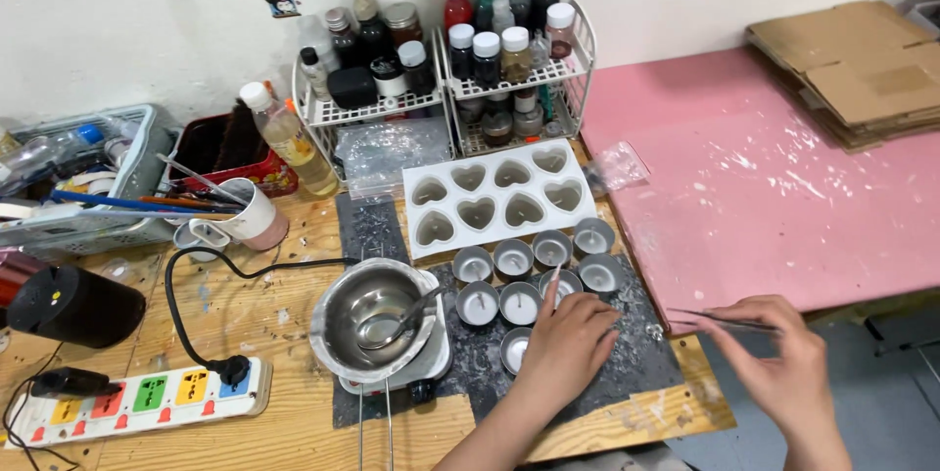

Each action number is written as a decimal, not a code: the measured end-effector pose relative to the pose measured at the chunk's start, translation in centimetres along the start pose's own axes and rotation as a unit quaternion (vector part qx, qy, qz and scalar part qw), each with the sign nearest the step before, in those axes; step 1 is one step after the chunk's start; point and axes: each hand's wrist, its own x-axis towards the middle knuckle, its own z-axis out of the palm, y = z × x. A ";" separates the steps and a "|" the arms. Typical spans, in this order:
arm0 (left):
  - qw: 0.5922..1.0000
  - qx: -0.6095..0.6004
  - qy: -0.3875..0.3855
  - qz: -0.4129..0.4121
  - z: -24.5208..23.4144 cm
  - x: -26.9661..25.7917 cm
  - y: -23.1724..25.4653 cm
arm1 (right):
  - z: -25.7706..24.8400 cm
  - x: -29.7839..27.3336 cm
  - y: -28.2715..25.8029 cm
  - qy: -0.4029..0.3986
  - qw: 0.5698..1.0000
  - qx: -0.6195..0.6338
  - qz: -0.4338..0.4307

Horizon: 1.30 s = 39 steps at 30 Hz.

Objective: Placing wicks into candle tins and cleaning heart-shaped candle molds with a tool.

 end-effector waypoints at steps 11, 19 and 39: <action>0.994 0.066 -0.083 0.013 2.2 1.6 0.8 | 3.0 -2.4 2.4 -0.013 0.996 -0.002 0.092; 0.998 0.041 -0.045 -0.009 2.4 2.0 -0.3 | 4.8 -3.6 6.2 0.045 0.968 0.164 0.182; 0.997 -0.035 -0.031 -0.054 1.1 0.7 -0.5 | 6.0 -2.3 5.4 0.034 0.949 0.302 0.085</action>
